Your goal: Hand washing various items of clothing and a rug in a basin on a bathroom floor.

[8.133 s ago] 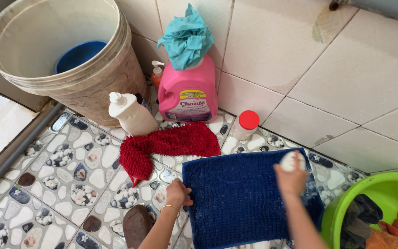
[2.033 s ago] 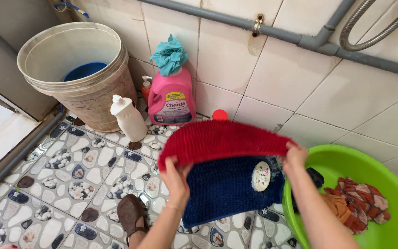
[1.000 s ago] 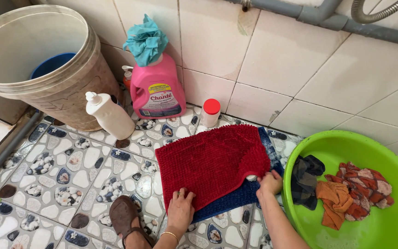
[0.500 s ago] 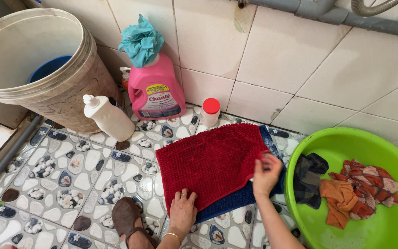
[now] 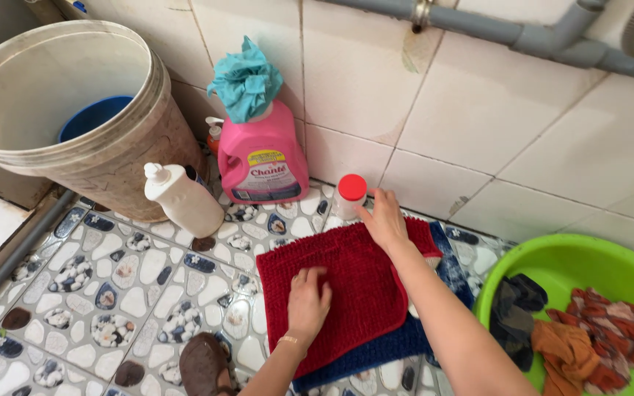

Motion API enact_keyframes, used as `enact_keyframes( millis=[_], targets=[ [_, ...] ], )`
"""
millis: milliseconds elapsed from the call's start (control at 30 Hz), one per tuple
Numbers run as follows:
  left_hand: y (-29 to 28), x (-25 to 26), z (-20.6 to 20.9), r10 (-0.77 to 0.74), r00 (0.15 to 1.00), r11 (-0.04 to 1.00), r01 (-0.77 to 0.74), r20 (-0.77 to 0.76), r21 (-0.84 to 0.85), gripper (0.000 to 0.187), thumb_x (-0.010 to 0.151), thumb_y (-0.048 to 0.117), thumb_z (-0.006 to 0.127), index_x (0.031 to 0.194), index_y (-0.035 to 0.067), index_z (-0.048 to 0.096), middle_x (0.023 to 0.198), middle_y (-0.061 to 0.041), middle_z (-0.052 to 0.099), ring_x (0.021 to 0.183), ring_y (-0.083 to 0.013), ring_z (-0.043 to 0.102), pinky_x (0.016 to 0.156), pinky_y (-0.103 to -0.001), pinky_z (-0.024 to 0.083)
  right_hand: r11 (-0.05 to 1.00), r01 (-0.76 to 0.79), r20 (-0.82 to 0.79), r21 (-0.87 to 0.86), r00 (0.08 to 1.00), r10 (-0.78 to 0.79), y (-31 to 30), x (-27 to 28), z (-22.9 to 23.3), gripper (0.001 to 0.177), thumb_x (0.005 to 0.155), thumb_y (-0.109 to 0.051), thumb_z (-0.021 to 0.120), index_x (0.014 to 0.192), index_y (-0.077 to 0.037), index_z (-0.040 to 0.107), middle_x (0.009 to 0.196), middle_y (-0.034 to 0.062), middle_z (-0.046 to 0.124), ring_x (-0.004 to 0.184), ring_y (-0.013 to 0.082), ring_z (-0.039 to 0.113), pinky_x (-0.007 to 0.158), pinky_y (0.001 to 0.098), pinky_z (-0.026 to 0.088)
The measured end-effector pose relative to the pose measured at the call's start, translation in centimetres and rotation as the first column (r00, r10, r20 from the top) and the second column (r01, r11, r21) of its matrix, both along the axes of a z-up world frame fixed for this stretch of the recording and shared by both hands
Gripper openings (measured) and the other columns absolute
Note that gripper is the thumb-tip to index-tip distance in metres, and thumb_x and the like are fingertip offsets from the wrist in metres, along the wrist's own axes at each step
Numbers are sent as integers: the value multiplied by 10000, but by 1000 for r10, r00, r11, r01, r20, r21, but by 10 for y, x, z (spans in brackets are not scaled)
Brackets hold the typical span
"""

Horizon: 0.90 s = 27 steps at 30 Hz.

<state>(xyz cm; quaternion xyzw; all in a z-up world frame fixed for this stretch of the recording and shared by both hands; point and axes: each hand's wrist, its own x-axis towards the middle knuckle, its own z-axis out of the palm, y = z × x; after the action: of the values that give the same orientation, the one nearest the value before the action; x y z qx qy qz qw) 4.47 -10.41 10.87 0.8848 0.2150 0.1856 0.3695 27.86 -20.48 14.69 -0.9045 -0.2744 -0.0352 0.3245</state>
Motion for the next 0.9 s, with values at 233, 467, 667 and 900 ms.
enact_keyframes(
  millis=[233,467,667,900],
  targets=[
    [28,137,11,-46,981,993,66,188,-101,719,764,179,844,1367,-1,495,1352,-211,577,1238,-426,499,1075,-474,391,961,-1,-102,-277,994,-28,61,31,31,782,843,-538,767,1279,65,526,1204,287,541,1133,453,570,943,501,505],
    [41,198,14,28,1000,964,-23,13,-263,944,619,179,879,1461,162,454,1437,-86,568,1257,-355,504,1062,-448,400,963,-13,-19,-271,1000,8,59,43,7,572,800,-403,816,1093,44,612,1142,253,570,1033,450,633,854,512,547],
    [48,210,-11,-6,998,961,24,65,-275,722,695,249,867,1359,258,586,1366,-34,645,1270,-303,569,1080,-420,441,983,-44,-6,-178,999,43,54,41,3,608,766,-354,844,1128,52,572,1137,252,544,1033,450,615,891,503,530],
    [52,215,-21,4,1000,972,-5,-7,-234,820,582,333,937,1317,236,586,1340,-33,645,1289,-290,567,1067,-449,434,808,-559,-79,-188,828,555,39,71,8,704,686,-216,840,1350,-123,625,1394,223,495,1243,444,497,1052,463,433]
  ],
)
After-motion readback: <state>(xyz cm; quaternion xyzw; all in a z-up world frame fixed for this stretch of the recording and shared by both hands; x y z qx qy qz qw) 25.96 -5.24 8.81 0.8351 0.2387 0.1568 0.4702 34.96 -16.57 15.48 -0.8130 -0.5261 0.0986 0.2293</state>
